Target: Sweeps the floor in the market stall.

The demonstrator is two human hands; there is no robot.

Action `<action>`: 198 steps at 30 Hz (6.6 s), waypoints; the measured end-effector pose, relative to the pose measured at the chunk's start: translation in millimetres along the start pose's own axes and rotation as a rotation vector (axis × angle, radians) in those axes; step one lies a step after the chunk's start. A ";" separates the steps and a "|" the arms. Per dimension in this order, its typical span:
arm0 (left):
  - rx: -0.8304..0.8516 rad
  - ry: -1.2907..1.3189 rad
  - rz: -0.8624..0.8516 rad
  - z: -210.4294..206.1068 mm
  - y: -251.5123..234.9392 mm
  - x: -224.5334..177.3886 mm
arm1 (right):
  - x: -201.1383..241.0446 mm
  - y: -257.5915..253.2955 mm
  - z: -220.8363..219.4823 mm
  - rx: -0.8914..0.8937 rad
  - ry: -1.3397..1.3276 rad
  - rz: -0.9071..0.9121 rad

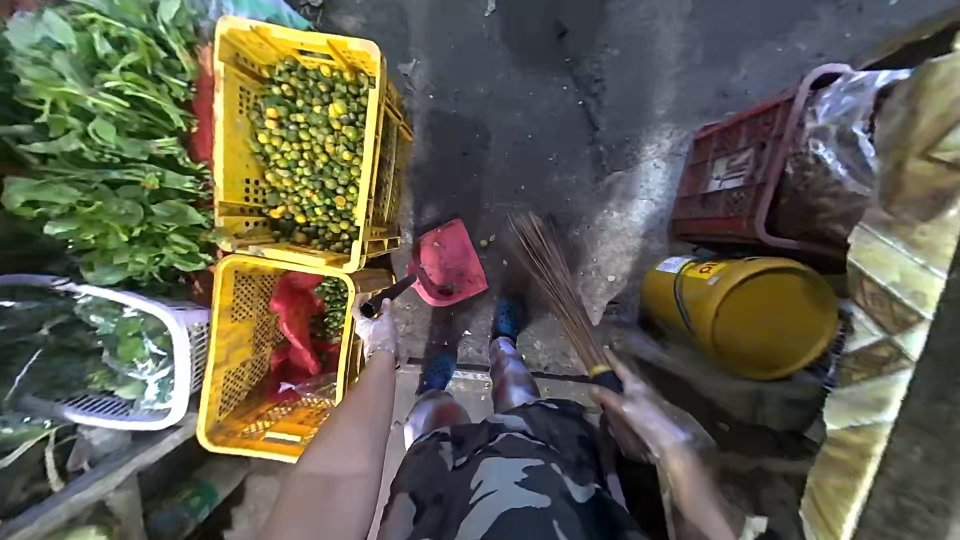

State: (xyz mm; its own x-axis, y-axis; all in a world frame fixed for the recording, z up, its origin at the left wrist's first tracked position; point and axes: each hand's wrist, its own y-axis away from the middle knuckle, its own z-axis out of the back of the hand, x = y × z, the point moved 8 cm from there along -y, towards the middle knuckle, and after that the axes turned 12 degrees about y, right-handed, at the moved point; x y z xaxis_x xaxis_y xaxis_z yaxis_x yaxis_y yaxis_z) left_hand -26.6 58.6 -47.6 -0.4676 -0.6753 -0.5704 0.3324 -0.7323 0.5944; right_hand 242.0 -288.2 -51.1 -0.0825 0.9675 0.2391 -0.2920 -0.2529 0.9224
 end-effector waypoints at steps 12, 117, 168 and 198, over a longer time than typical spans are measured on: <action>-0.030 0.026 0.190 -10.6 -10.6 0.6 | 112.3 -44.9 -19.3 0.119 0.107 -0.114; -1.314 1.430 1.558 -96.2 345.3 180.5 | 356.9 -43.6 -310.1 0.341 2.797 0.972; -1.593 1.609 1.667 -243.1 371.3 140.8 | 237.3 -90.1 -92.8 0.465 2.999 0.543; -1.416 1.486 1.298 -217.4 403.1 154.7 | 335.8 -112.5 -110.9 0.300 2.350 0.761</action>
State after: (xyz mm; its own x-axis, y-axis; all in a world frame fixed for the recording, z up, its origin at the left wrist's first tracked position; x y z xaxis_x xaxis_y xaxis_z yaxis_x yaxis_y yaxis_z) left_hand 213.2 -360.2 -19.4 0.7585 0.2266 -0.6110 0.2655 0.7489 0.6072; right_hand 141.4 64.5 -108.2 -0.5343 -0.8450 0.0224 0.3268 -0.1821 0.9274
